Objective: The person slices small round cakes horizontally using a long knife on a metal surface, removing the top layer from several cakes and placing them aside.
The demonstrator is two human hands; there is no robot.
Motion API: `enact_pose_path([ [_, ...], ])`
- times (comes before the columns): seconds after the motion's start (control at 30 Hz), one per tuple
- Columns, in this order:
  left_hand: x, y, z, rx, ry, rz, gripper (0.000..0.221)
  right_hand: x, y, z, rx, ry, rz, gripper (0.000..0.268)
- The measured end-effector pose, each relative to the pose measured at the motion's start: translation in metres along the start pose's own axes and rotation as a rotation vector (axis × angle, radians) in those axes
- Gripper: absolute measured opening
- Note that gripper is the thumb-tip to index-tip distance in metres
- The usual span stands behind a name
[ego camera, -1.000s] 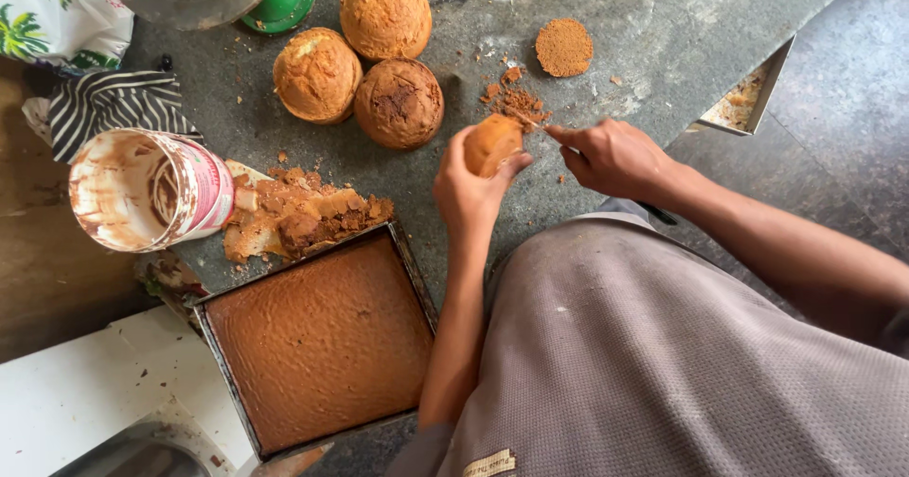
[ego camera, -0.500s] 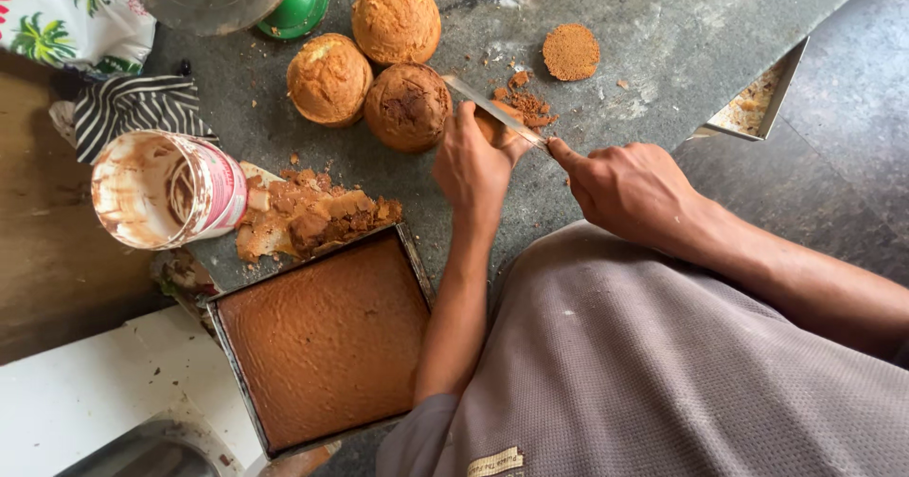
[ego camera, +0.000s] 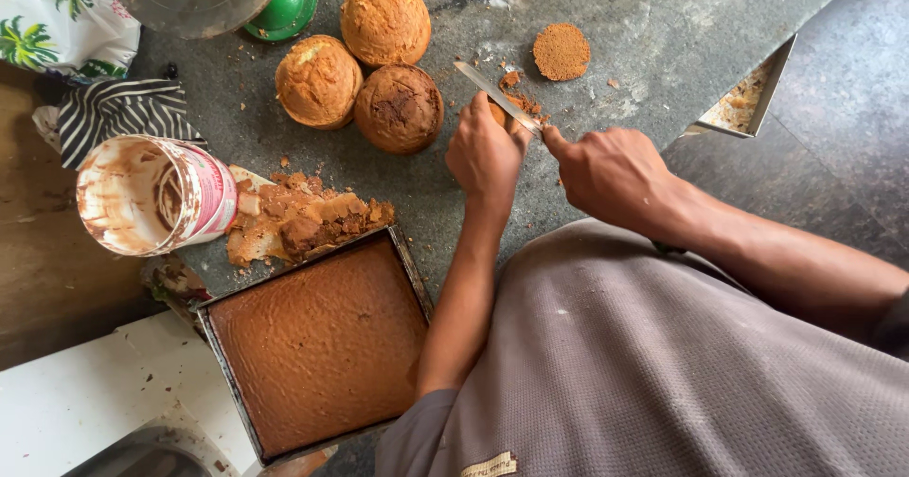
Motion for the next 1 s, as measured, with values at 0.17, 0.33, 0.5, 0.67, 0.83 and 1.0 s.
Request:
enact_pose_path([
  [0.17,0.007,0.006,-0.013,-0.056,0.048,-0.062,0.067,0.001,0.016,0.009,0.031,-0.004,0.070,0.048],
  [0.33,0.003,0.009,-0.011,-0.119,0.024,-0.101,0.077,0.005,-0.020,-0.002,-0.038,-0.014,0.077,0.033],
  [0.5,0.003,0.016,0.008,-0.126,0.106,-0.051,0.076,0.004,-0.010,0.001,-0.019,0.000,0.067,0.043],
  [0.67,0.004,0.022,0.008,-0.166,0.111,-0.050,0.076,-0.002,-0.011,-0.007,-0.019,-0.004,0.055,0.031],
  [0.83,0.003,0.019,0.015,-0.193,0.131,-0.033,0.081,0.001,-0.044,-0.016,-0.054,-0.037,0.069,0.021],
  [1.0,-0.001,0.025,0.028,-0.264,0.129,-0.065,0.082,-0.003,-0.022,-0.006,-0.025,-0.050,0.088,0.033],
])
Point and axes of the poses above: each hand's wrist, its own y-axis away from the middle knuckle, its own z-axis out of the back of the hand, x = y × z, the point moved 9 cm from there along -y, towards the middle knuckle, and after that the axes turned 13 degrees about -z, right-handed, at the moved point
